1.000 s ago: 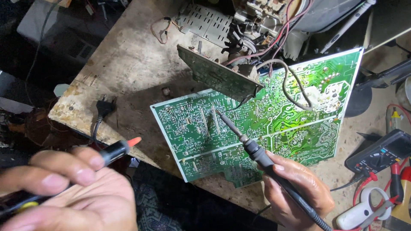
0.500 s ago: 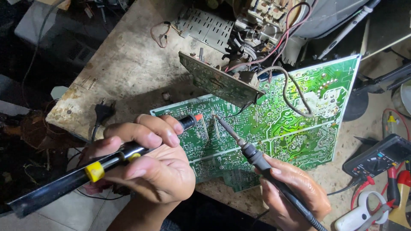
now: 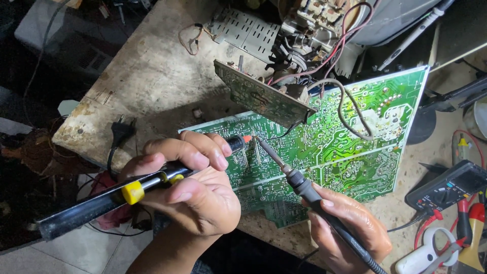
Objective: Soldering and inspecting a circuit board from a CRT television on a repair bench.
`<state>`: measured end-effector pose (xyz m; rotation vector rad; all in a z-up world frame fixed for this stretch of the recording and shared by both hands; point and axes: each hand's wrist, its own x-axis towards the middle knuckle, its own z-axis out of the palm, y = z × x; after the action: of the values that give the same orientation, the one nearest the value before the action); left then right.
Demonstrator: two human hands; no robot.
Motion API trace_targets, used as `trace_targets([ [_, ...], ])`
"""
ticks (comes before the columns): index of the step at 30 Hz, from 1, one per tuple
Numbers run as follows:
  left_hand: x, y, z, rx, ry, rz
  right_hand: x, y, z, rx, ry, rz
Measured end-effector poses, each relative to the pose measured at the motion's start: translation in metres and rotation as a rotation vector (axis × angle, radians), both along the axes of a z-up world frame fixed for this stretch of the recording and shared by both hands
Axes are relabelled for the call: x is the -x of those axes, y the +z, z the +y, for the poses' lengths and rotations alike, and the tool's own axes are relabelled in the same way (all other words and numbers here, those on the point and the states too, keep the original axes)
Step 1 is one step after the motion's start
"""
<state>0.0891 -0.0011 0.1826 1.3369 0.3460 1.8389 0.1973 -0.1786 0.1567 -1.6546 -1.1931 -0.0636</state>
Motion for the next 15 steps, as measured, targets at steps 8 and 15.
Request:
trace_targets([
  [8,-0.0042,-0.0042,0.0017,-0.013,-0.005,-0.006,0.0001,0.0004,0.0004,0.001,0.008,0.017],
  [15,-0.0094,-0.0084,0.002,0.005,-0.01,-0.042,0.0,0.002,0.0012,0.006,0.001,0.005],
])
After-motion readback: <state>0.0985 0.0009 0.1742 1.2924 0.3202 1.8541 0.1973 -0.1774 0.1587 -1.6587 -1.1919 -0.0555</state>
